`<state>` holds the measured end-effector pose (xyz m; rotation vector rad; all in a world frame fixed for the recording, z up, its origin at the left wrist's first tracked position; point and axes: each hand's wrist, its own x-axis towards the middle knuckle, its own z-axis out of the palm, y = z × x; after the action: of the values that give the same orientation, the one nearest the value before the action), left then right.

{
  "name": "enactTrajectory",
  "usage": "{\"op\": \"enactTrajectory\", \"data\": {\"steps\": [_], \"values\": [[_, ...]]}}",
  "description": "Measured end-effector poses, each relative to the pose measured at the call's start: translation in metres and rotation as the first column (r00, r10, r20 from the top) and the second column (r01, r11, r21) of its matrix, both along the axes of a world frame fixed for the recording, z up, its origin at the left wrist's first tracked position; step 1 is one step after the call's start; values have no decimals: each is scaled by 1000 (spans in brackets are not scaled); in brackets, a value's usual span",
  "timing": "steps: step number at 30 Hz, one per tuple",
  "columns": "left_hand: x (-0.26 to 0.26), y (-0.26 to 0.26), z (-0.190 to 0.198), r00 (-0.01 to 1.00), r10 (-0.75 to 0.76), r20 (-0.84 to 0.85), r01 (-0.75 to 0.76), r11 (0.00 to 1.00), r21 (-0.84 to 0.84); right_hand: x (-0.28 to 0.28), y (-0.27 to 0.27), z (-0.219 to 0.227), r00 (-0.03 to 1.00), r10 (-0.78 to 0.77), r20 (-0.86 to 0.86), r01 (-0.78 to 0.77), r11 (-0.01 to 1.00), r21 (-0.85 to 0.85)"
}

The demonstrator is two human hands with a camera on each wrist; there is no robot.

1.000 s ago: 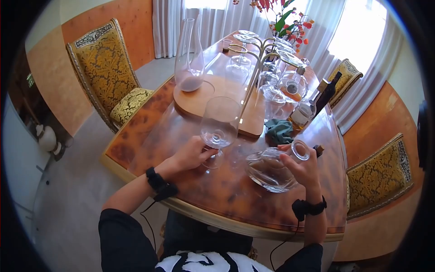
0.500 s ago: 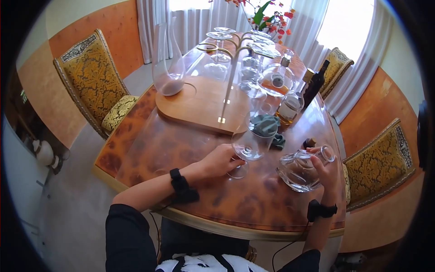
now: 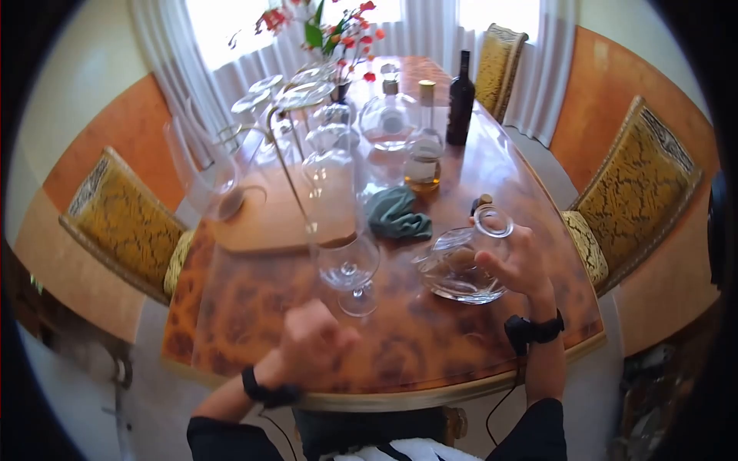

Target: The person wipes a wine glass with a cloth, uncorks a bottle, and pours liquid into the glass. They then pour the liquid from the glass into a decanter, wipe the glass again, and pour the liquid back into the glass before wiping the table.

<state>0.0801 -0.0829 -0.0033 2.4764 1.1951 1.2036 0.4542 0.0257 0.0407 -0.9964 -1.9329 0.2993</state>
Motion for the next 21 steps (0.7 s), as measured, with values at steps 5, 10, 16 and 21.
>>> {"op": "enactTrajectory", "data": {"steps": [5,10,16,21], "values": [[95,-5,43,947,-299,-115,315,934,167,20,18,-28,950,108,-294,-173,963,-205],[167,64,51,996,-83,-37,90,968,233,50,29,-36,839,41,-543,-181,962,-206],[191,107,72,1000,-8,-5,6,970,-243,55,29,-32,724,-36,-688,-57,992,-113],[193,116,67,999,40,14,-35,963,-267,60,30,-31,704,-82,-705,-9,992,-125]]}}
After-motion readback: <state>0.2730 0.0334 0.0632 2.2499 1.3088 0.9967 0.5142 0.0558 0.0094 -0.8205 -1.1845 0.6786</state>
